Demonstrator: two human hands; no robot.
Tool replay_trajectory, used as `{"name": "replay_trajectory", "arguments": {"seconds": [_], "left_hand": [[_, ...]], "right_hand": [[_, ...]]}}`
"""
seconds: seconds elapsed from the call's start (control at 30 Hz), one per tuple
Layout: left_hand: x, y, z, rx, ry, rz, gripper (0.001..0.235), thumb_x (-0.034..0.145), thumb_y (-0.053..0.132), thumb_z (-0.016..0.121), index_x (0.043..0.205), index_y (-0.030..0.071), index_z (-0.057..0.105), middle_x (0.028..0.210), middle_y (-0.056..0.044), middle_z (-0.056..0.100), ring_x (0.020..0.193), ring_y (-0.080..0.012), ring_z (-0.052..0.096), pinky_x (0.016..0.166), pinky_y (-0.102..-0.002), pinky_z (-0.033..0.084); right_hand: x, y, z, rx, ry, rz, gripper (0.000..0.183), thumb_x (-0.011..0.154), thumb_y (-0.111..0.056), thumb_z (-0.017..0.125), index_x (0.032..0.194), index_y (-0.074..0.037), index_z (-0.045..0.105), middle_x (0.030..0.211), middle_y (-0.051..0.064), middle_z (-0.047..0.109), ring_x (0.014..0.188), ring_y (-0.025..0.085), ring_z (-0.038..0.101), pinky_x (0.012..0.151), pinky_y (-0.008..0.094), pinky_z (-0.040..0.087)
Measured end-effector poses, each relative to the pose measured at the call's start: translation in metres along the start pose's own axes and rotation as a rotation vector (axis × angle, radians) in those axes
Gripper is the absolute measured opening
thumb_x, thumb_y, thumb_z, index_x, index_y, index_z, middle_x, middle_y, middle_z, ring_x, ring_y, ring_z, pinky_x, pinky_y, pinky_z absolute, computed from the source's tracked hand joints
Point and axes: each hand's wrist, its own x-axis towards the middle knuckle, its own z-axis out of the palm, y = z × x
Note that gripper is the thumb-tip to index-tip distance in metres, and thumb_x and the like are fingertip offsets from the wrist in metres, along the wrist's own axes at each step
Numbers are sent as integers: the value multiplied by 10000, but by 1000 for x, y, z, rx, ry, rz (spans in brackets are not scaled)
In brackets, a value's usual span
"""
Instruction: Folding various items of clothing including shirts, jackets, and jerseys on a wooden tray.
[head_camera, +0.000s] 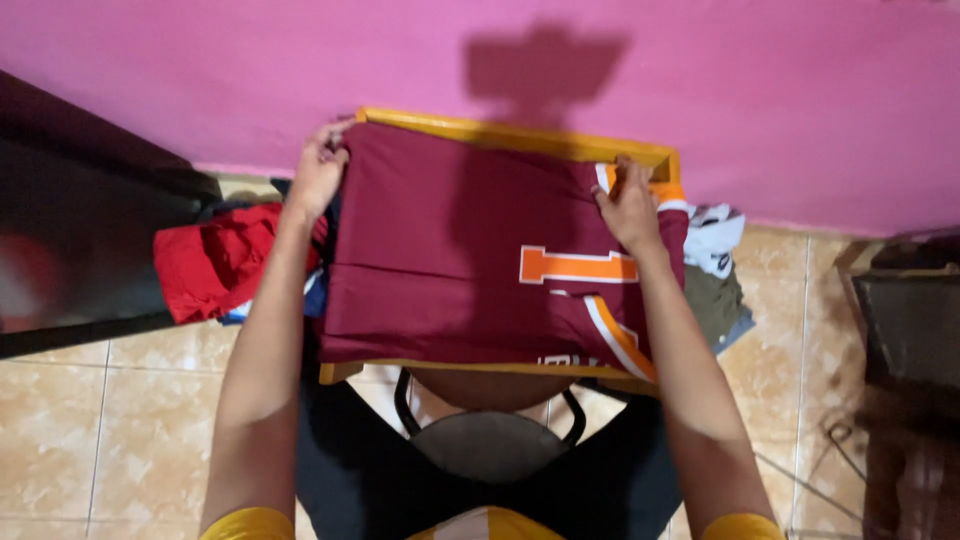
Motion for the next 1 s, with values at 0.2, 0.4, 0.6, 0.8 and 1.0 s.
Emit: {"name": "replay_trajectory", "arguments": {"seconds": [0.2,0.4,0.6,0.8,1.0], "left_hand": [[-25,62,-32,428,22,245,211,854,24,629,959,188,547,1033,-42,552,1033,-299,545,1163,-610,142],[-94,152,-56,447,153,417,281,825,-96,567,1055,65,558,1060,-170,572,964,-367,540,827,-447,412],[-208,139,-53,856,58,272,415,843,-27,828,1167,48,579,1032,-194,591,1046,-455,603,934,-565,490],[-237,142,-57,665,201,121,383,880,-21,786,1124,106,521,1043,-152,533,1042,-440,588,853,-570,509],[-253,94,-56,784,71,-49,285,872,125,795,1029,117,557,1271,-137,499,1242,-416,545,917,-583,549]], "right_hand": [[4,15,8,-93,144,-287,338,843,-45,761,1082,-172,558,1249,204,439,1076,484,457,960,568,397],[-72,-60,-59,182,333,-414,206,927,86,545,1041,-85,551,1006,95,577,963,253,479,784,370,392],[-186,-17,-38,-106,332,-341,237,878,40,737,1017,-120,630,992,112,650,993,346,567,951,465,380],[-203,-38,-42,231,360,-292,264,903,95,678,1072,-97,609,1055,180,681,1025,430,647,926,490,480],[-227,-27,-40,-82,211,-258,125,911,-151,701,1029,-183,676,1044,28,677,1052,327,580,924,524,439]]}}
